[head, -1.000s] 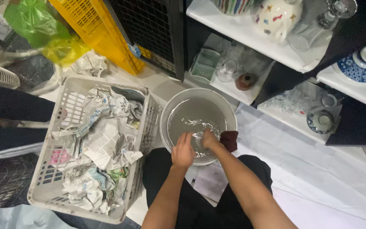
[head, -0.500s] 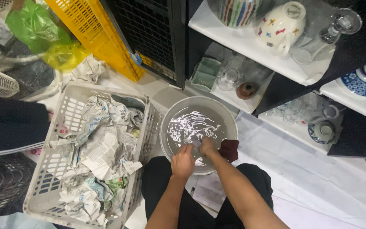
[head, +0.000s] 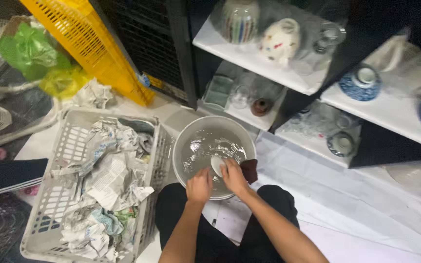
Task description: The person unwraps small ceramic bowls from newspaper, washes them in a bucket of water, and places them on a nearby shelf. The process is repeated for multiple bowls.
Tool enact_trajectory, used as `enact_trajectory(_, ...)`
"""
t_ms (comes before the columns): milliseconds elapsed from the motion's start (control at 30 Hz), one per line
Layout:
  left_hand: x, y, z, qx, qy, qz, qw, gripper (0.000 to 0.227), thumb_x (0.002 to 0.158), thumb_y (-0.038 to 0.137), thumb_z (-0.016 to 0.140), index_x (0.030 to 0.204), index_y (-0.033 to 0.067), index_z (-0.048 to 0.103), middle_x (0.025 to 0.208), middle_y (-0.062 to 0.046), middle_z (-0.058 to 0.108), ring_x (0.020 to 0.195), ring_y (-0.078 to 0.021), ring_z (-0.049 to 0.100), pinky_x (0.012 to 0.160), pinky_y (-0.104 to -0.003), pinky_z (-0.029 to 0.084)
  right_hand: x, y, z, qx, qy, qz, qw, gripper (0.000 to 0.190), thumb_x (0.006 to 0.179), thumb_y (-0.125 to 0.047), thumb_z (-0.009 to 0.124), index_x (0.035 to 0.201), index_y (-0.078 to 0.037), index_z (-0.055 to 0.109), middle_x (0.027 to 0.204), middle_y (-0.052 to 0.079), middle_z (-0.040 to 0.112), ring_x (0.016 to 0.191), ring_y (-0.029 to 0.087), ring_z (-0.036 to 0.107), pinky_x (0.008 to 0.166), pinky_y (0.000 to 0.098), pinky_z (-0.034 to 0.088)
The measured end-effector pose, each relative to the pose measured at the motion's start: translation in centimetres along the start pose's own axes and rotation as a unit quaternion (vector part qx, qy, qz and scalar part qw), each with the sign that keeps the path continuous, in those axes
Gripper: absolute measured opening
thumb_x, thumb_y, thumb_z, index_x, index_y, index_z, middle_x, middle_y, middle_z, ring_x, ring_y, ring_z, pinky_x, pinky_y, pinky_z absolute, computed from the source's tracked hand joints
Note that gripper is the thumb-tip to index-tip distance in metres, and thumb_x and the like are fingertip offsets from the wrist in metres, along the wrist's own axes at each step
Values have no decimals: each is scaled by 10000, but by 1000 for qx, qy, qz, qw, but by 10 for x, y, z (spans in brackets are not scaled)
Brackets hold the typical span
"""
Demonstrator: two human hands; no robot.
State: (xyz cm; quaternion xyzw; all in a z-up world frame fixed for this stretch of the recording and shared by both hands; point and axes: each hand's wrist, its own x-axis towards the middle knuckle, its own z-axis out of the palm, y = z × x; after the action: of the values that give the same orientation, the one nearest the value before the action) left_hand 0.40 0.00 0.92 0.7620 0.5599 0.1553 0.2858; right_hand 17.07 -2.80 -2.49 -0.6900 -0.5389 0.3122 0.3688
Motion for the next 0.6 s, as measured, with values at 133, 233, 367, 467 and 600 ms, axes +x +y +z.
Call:
enact_trajectory(133,3,-5,3,57,-57,-47,996,325,985,332,535,1161,129,716,1121,-164,728,936,-432,706,863,-512,558,-36,-21,-15,32,12,-17,999,424,884,81,580,1249,-87,714,1284,165,668,1144,354,678,956,402,545)
enact_trajectory(233,-5,-9,17,46,-100,-91,990,448,1063,450,445,1076,140,768,1001,-171,755,956,-398,729,874,-486,559,-49,-36,-26,28,64,-69,995,477,863,99,569,1273,-100,711,1384,163,646,1247,380,637,1049,386,507)
enact_trajectory(367,14,-3,41,-427,-143,-208,868,464,1053,441,411,1054,104,730,970,-150,750,955,-330,714,866,-457,550,-40,-52,-44,12,70,-87,994,587,824,123,573,1306,-179,722,1470,167,556,1298,384,595,1090,385,475)
enact_trajectory(467,32,3,41,-755,-95,-230,607,423,1016,398,416,1067,64,670,985,-127,732,950,-281,684,853,-439,540,-28,-64,-53,61,49,-87,993,592,840,126,568,1295,-218,729,1562,160,490,1370,367,554,1122,372,450)
enact_trajectory(600,45,14,25,-801,-80,-224,549,340,987,286,489,1148,13,613,1062,-107,712,1012,-232,668,887,-419,546,-19,-68,-68,37,55,-159,985,648,750,166,577,1256,-191,765,1609,203,395,1462,402,427,1184,391,359)
